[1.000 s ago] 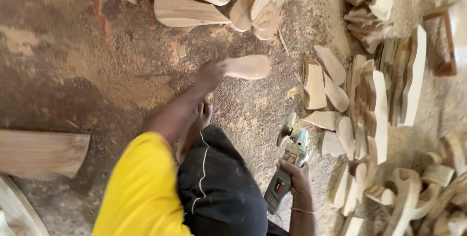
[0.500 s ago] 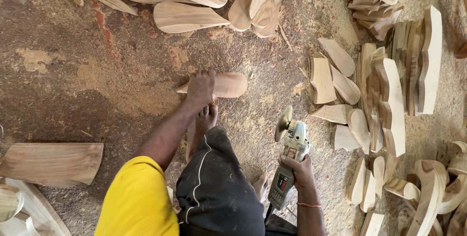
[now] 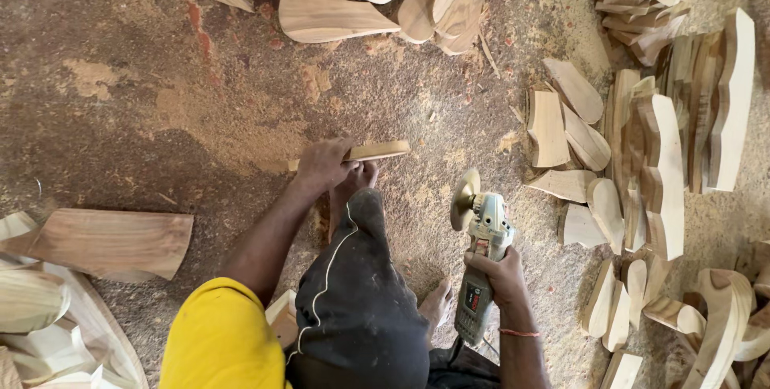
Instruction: The person sits on the workshop floor holding an angle grinder, sanding and smoothing the edges of carved wooden pieces one at a time, turning each piece to grind different sides before setting it aside and picking up the next piece.
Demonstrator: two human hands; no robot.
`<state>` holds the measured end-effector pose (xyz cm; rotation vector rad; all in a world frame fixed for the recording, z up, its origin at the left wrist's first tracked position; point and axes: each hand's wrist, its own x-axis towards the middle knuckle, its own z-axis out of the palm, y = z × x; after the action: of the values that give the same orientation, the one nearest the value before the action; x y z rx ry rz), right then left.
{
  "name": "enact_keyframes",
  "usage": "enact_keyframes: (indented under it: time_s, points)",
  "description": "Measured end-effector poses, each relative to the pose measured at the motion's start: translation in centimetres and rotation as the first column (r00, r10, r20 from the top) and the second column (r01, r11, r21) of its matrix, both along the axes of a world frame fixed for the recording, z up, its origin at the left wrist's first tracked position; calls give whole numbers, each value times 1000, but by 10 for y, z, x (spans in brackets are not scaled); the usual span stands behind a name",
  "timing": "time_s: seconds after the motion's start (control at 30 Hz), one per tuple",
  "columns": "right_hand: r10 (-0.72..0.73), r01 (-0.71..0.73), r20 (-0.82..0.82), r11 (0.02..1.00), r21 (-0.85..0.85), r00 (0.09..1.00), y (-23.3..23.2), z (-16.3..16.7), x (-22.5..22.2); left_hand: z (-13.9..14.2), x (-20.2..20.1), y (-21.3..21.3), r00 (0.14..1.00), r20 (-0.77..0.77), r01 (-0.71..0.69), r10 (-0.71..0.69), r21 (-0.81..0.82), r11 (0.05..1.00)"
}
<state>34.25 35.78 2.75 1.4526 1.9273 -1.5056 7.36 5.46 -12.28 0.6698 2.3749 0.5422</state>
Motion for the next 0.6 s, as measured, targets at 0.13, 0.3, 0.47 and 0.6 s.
enact_keyframes:
  time_s: [0.13,0.3,0.47,0.6]
  points:
    - [114,-113,-4,993,45,994,-1,12,-8,-17,7,-5,994,-110,19,-1,169,985]
    - [172,-178,79,981,76,982,4,26,-24,-25,21,2,987,-162,31,9,240,970]
    - [249,-271,173,955,118,953,-2,37,-56,-22,21,4,982,-186,24,23,246,969]
    - [426,-478,314,872,106,848,-22,43,-90,-24,21,4,980,-196,55,-19,183,981]
